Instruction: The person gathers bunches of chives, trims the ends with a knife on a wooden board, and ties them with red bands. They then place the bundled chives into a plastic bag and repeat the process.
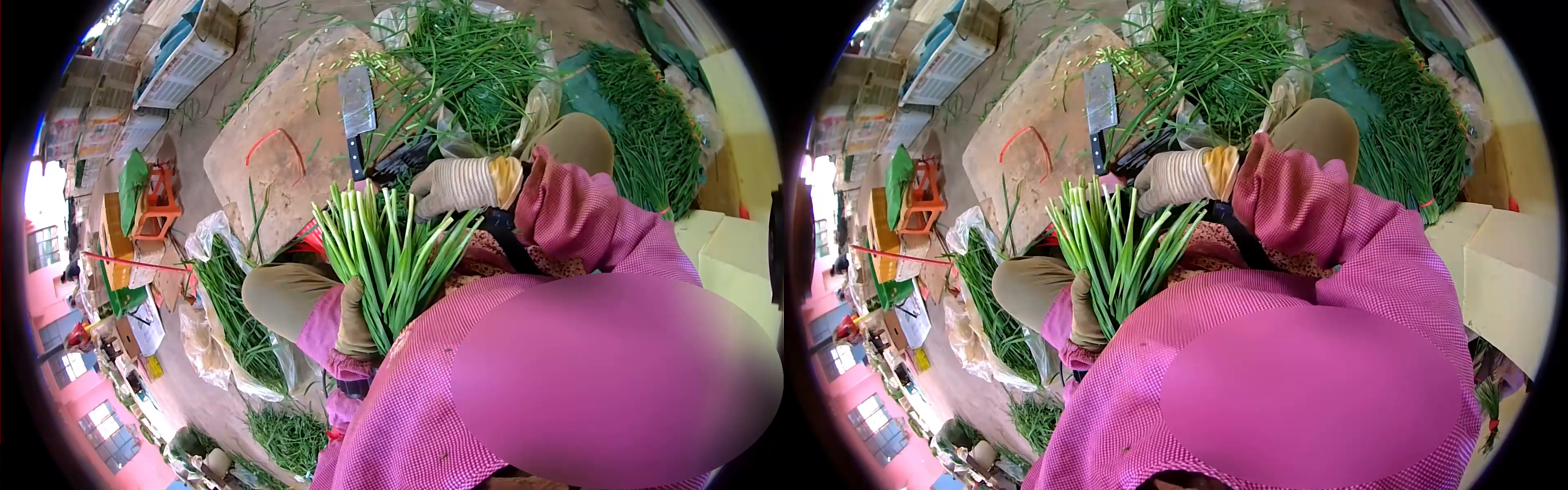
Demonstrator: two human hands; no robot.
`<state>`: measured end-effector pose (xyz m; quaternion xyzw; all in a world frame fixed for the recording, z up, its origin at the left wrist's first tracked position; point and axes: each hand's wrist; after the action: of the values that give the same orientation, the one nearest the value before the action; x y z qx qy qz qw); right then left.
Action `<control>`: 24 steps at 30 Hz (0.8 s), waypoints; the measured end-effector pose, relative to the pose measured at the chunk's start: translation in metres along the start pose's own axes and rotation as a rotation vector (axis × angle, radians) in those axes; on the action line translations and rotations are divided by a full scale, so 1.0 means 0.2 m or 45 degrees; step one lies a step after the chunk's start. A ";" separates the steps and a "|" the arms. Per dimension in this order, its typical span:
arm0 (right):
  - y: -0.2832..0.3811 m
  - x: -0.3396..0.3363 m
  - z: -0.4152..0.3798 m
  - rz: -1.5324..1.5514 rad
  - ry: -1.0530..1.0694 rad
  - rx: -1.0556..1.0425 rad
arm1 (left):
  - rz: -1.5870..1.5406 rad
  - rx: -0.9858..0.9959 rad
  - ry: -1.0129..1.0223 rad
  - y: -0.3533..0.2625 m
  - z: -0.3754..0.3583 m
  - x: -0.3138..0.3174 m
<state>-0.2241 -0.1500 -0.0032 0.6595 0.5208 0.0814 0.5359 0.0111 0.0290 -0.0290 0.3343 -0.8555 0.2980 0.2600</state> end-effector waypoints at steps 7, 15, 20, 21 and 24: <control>-0.31 -0.32 0.06 -1.377 -1.310 -0.568 | 0.058 0.040 -0.015 0.00 -0.01 0.00; -0.13 -0.16 -0.16 -0.049 0.051 0.152 | 0.055 0.081 -0.009 -0.01 0.00 0.01; -0.33 -0.24 -0.10 -1.003 -0.602 -0.516 | 0.028 0.013 -0.001 0.01 0.01 -0.04; -0.34 -0.33 -0.10 -1.005 -0.919 -0.185 | 0.045 0.011 0.005 0.01 0.01 -0.03; -0.28 -0.62 -0.21 -1.002 -1.347 0.143 | 0.065 0.070 0.000 0.01 0.00 -0.02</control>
<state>-0.3409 -0.2265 0.0248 0.3980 0.3927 -0.4826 0.6741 0.0127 0.0310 -0.0326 0.3192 -0.8552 0.3280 0.2431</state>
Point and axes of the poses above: each hand's wrist, its own z-axis towards the middle knuckle, its own x-axis out of the palm, y = z × x, and after that the axes turned 10 degrees about -y, right-handed
